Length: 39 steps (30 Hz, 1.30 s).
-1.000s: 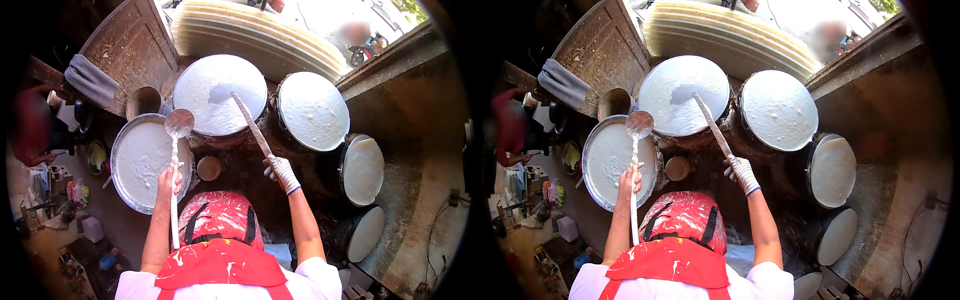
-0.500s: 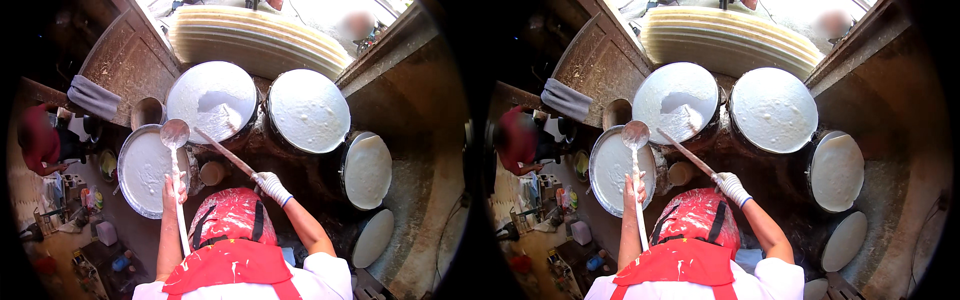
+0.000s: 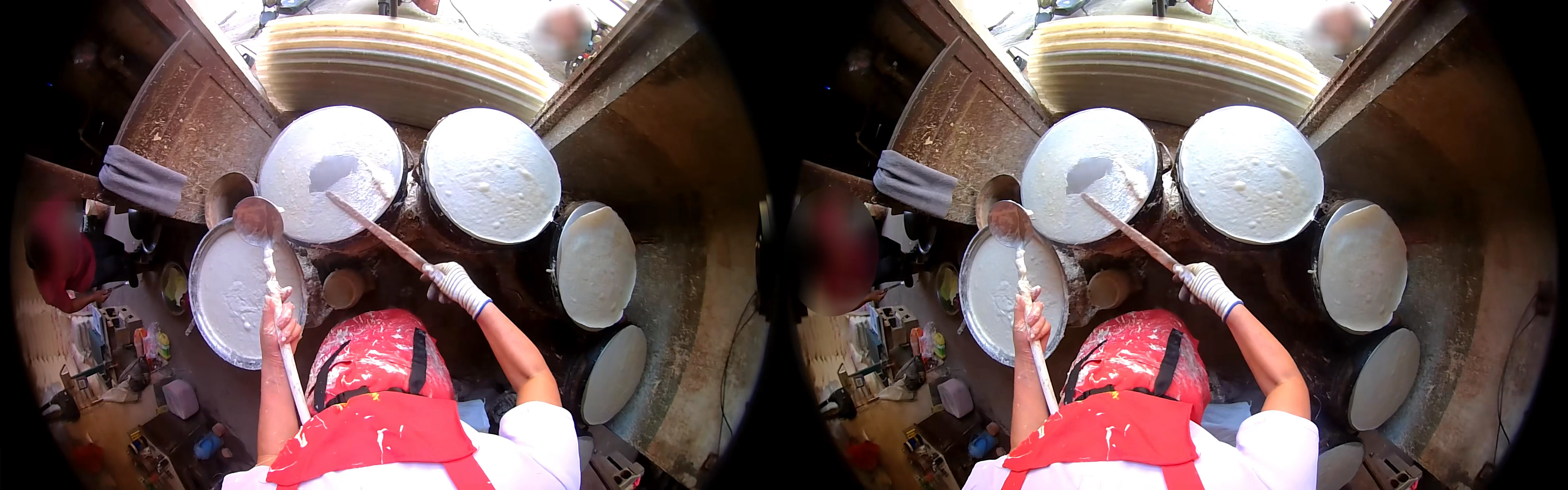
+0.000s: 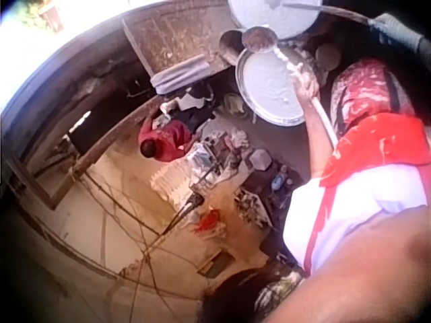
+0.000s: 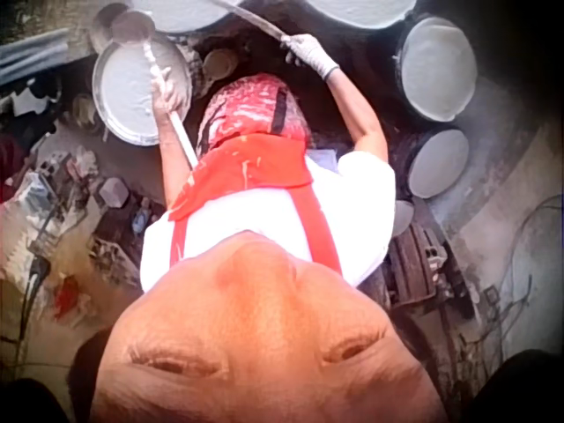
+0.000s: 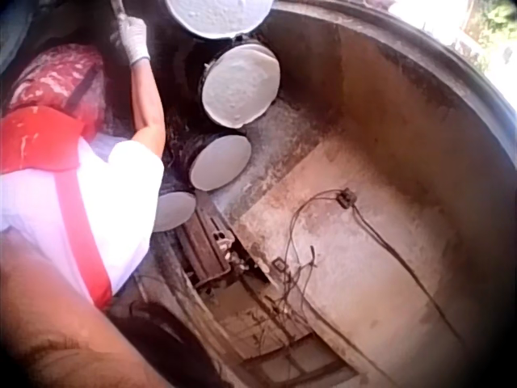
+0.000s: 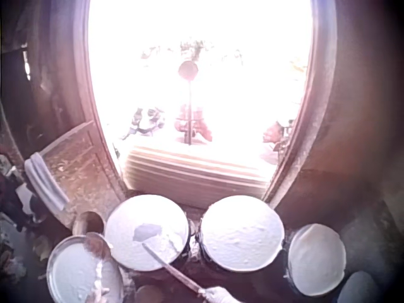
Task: The person spreads batter onto multiple hot circular griddles using a wooden spreader and a ladle, then removes the thin cooked sheets with a stick and places them on a stack.
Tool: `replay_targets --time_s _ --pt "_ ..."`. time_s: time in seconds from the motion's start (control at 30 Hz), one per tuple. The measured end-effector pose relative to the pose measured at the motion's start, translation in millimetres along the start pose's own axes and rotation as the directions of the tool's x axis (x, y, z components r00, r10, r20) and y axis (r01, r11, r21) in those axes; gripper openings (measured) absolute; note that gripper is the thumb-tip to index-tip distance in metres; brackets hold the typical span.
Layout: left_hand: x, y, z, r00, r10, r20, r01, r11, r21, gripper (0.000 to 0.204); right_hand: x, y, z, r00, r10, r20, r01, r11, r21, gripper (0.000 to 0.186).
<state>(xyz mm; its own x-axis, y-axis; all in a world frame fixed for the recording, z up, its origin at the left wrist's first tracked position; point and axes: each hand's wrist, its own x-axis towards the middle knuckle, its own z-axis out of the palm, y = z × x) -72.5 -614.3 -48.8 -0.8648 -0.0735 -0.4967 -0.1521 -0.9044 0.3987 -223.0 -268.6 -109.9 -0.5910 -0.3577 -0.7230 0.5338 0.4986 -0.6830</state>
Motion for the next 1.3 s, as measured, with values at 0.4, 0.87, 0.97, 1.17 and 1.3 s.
replay_targets --time_s 0.4,0.87,0.97,1.17,1.3 --pt "10 -1 2 0.998 -0.063 -0.006 0.063 0.998 0.023 0.048 17 19 -25 0.992 0.047 -0.117 -0.032 0.991 0.126 0.047" --pt "-4 20 -24 1.0 -0.026 -0.003 0.026 0.997 0.072 0.048 45 -61 -11 0.705 -0.554 -0.444 0.221 0.765 -0.605 0.044" --pt "-2 22 -31 0.999 -0.036 0.011 0.035 0.998 0.056 0.048 58 -56 13 0.856 -0.325 -0.401 -0.066 0.702 -0.709 0.057" --pt "-1 28 -17 0.998 -0.059 -0.012 0.059 0.996 0.07 0.046 101 -8 52 0.538 -0.723 -0.433 0.531 0.69 -0.492 0.048" --pt "-5 32 -27 0.997 -0.056 0.045 0.052 0.995 0.091 0.046 90 2 75 0.702 -0.516 -0.491 0.251 0.824 -0.508 0.049"
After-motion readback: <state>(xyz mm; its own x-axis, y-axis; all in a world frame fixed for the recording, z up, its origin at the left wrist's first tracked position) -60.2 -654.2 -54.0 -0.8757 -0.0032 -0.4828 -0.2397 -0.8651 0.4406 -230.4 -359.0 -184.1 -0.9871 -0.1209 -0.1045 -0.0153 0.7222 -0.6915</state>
